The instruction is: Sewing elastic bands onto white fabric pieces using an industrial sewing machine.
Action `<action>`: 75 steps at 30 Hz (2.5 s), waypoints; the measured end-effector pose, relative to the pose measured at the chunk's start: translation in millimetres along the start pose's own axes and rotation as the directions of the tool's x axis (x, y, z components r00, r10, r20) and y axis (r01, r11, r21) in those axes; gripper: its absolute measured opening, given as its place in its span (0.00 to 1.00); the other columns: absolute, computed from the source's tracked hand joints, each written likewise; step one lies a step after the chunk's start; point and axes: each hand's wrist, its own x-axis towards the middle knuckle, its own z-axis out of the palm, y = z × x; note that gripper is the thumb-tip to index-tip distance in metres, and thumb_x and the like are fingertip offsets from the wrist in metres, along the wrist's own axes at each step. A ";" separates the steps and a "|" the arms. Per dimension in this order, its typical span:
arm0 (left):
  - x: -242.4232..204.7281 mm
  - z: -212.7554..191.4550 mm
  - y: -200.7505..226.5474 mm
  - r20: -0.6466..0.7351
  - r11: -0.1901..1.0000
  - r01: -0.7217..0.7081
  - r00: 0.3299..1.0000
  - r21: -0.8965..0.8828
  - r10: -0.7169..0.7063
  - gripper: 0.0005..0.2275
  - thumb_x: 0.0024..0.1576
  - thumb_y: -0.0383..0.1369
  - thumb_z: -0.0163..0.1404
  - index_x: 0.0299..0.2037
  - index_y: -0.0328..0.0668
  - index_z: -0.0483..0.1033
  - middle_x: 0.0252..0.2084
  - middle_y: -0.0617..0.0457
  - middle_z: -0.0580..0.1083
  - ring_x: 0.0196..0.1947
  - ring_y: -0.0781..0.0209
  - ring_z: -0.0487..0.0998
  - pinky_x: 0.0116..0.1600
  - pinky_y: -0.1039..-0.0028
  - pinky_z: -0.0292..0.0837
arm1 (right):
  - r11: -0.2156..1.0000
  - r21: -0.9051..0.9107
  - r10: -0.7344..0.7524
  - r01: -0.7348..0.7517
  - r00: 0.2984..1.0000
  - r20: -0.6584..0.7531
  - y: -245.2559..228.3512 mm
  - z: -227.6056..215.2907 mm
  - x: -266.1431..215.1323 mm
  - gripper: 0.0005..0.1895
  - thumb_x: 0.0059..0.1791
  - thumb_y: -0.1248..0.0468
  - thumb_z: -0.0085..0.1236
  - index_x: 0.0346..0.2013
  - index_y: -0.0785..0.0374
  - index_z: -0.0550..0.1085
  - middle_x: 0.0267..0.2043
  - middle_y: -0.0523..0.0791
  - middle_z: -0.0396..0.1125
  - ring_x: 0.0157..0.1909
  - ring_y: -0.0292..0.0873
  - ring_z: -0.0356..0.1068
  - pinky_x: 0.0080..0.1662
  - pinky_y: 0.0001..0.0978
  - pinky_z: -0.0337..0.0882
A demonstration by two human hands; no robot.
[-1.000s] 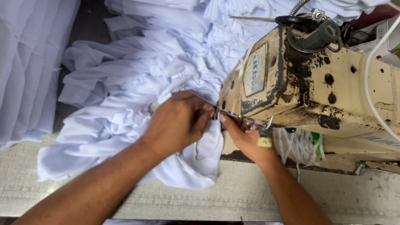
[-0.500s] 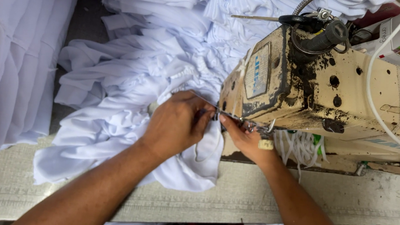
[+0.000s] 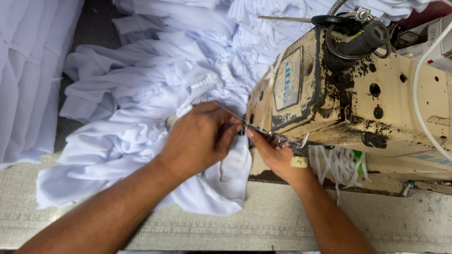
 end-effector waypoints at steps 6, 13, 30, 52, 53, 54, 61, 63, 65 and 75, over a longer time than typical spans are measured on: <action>1.1 0.6 -0.8 -0.001 1.000 -0.010 1.000 0.019 0.010 0.08 0.57 0.36 0.54 0.39 0.43 0.82 0.32 0.45 0.77 0.42 0.38 0.80 0.42 0.55 0.78 | 0.997 0.059 0.042 -0.042 0.999 -0.010 11.3 -1.5 3.3 0.05 0.45 0.60 0.66 0.31 0.55 0.78 0.30 0.43 0.75 0.29 0.45 0.76 0.29 0.34 0.73; 2.1 0.5 2.1 -0.024 1.000 -0.006 1.000 -0.001 0.006 0.07 0.57 0.36 0.55 0.38 0.42 0.82 0.30 0.45 0.76 0.41 0.38 0.79 0.42 0.55 0.78 | 0.987 0.131 0.097 -0.094 0.995 -0.016 24.8 -3.3 6.2 0.05 0.46 0.59 0.65 0.33 0.54 0.78 0.32 0.43 0.75 0.31 0.46 0.76 0.30 0.35 0.74; 2.9 1.5 1.4 -0.030 1.000 -0.014 0.999 0.005 0.014 0.08 0.56 0.36 0.55 0.38 0.42 0.82 0.30 0.45 0.76 0.40 0.38 0.79 0.41 0.54 0.78 | 0.936 0.290 0.215 -0.200 0.977 -0.018 58.4 -7.6 16.0 0.06 0.48 0.58 0.62 0.38 0.52 0.77 0.37 0.42 0.75 0.34 0.47 0.77 0.32 0.39 0.76; 2.3 0.5 3.3 -0.023 0.998 -0.054 0.998 -0.010 0.054 0.07 0.56 0.35 0.56 0.38 0.43 0.83 0.31 0.44 0.77 0.40 0.38 0.80 0.42 0.55 0.78 | 0.813 0.488 0.362 -0.319 0.932 0.006 93.3 0.3 29.9 0.09 0.51 0.57 0.59 0.45 0.49 0.76 0.43 0.42 0.76 0.38 0.49 0.77 0.35 0.44 0.78; 1.7 0.6 3.5 -0.024 0.998 -0.066 0.998 -0.007 0.066 0.07 0.56 0.35 0.56 0.38 0.44 0.83 0.32 0.45 0.77 0.40 0.39 0.80 0.42 0.56 0.78 | 0.803 0.500 0.371 -0.325 0.929 0.008 94.3 1.2 30.5 0.09 0.51 0.57 0.58 0.45 0.49 0.76 0.44 0.42 0.76 0.39 0.49 0.78 0.35 0.44 0.78; -0.5 -2.5 5.4 -0.024 0.998 -0.068 0.997 -0.007 0.068 0.07 0.56 0.35 0.56 0.38 0.44 0.83 0.32 0.45 0.77 0.40 0.39 0.80 0.42 0.56 0.78 | 0.803 0.501 0.370 -0.323 0.929 0.006 95.0 1.6 32.1 0.09 0.51 0.57 0.58 0.45 0.49 0.76 0.44 0.42 0.76 0.39 0.49 0.78 0.35 0.44 0.78; -17.5 -15.9 15.2 -0.070 0.976 -0.098 0.991 0.193 0.113 0.12 0.50 0.40 0.60 0.42 0.55 0.77 0.36 0.56 0.76 0.43 0.50 0.81 0.43 0.60 0.78 | 0.738 0.584 0.408 -0.338 0.913 0.012 98.7 -33.1 56.5 0.10 0.52 0.56 0.57 0.48 0.48 0.76 0.46 0.41 0.76 0.40 0.50 0.78 0.36 0.46 0.79; -18.9 -10.1 14.1 -0.084 0.975 -0.072 0.992 0.212 0.092 0.11 0.50 0.40 0.60 0.41 0.55 0.76 0.35 0.56 0.75 0.44 0.50 0.80 0.43 0.60 0.78 | 0.725 0.602 0.412 -0.334 0.911 0.009 98.3 -48.7 64.3 0.10 0.52 0.56 0.57 0.48 0.48 0.76 0.46 0.41 0.76 0.40 0.50 0.78 0.36 0.46 0.79; -19.0 -0.2 9.5 -0.134 0.973 -0.042 0.988 0.225 0.073 0.15 0.49 0.38 0.61 0.45 0.51 0.75 0.38 0.52 0.75 0.45 0.45 0.79 0.44 0.58 0.78 | 0.700 0.630 0.422 -0.337 0.907 0.017 97.6 -61.1 71.1 0.11 0.52 0.56 0.57 0.49 0.47 0.76 0.47 0.41 0.76 0.41 0.50 0.78 0.37 0.47 0.79; -75.3 -28.1 14.9 -0.067 0.954 -0.070 0.993 0.291 0.093 0.15 0.55 0.39 0.56 0.50 0.46 0.74 0.38 0.46 0.75 0.42 0.40 0.80 0.45 0.57 0.77 | 0.969 0.230 -0.152 0.086 0.946 0.288 -30.2 -55.3 -36.7 0.19 0.44 0.72 0.65 0.50 0.62 0.77 0.46 0.49 0.76 0.45 0.44 0.78 0.45 0.33 0.79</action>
